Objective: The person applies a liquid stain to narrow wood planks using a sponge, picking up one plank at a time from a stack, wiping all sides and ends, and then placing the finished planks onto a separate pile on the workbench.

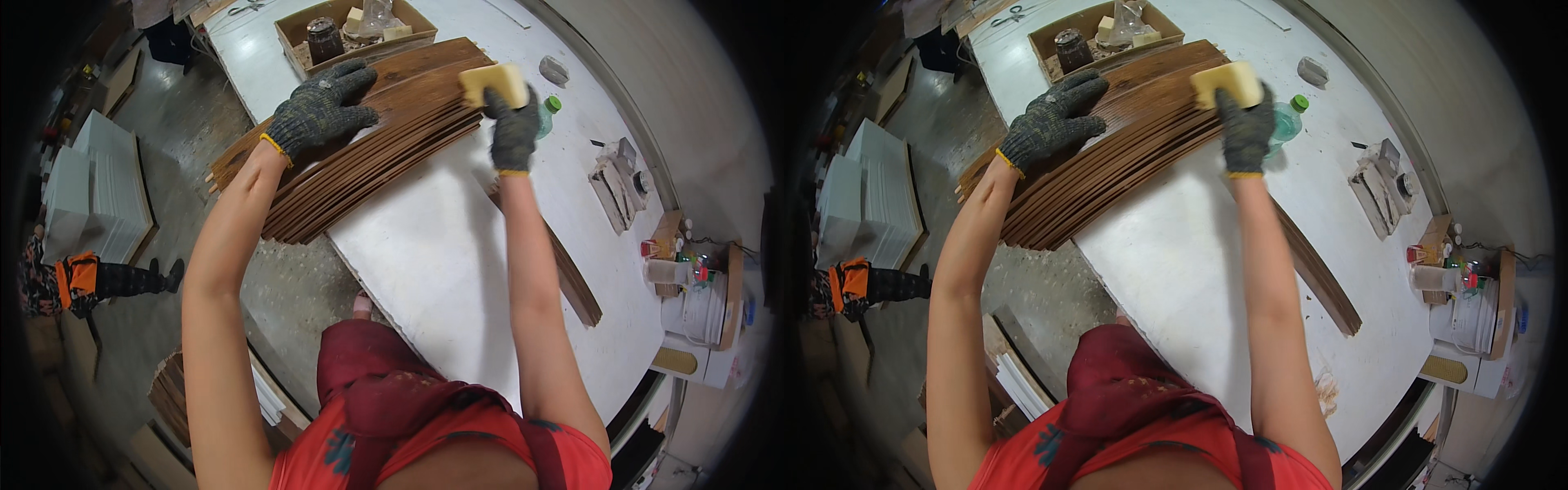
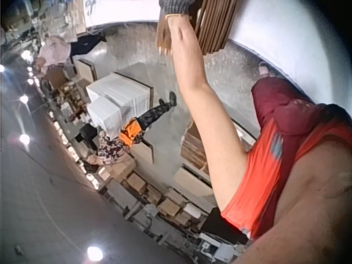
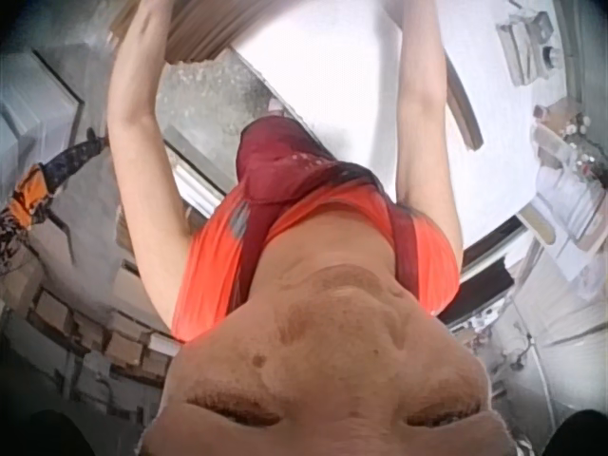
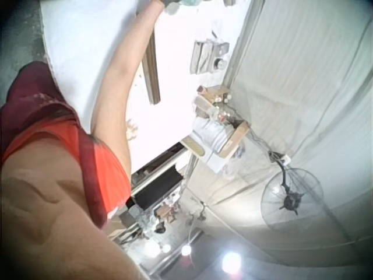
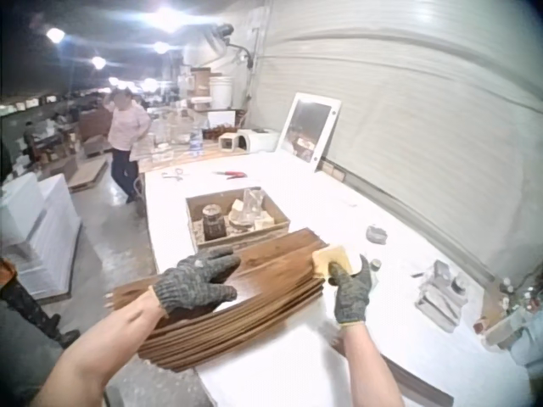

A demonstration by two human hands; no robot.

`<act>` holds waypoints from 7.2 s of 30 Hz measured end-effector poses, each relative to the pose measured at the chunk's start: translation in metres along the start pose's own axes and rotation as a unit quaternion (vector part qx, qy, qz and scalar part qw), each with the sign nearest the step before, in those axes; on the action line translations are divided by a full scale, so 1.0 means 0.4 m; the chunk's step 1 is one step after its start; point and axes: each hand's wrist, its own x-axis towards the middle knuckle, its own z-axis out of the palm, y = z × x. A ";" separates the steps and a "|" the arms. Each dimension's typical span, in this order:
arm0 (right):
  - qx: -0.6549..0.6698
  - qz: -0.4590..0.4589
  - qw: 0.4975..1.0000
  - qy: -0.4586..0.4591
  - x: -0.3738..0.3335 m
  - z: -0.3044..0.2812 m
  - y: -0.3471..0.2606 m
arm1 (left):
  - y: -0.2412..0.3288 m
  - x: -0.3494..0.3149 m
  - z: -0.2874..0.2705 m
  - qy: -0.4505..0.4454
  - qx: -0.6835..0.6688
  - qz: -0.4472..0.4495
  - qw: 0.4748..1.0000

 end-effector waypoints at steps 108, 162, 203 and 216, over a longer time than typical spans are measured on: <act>0.631 0.357 0.674 0.144 -0.994 -0.707 0.030 | 0.812 -0.029 0.756 -0.172 0.026 0.458 0.872; -0.076 -0.236 0.876 0.414 -0.414 -0.552 -0.544 | 0.771 -0.271 0.202 -0.073 -0.420 0.118 0.897; 0.387 -0.045 0.874 0.290 -0.557 -0.572 -0.586 | 0.669 -0.198 0.116 -0.217 -0.542 0.082 0.808; -0.208 -0.248 0.894 0.310 -0.492 -0.564 -0.559 | 0.677 -0.228 0.134 -0.113 -0.460 0.131 0.871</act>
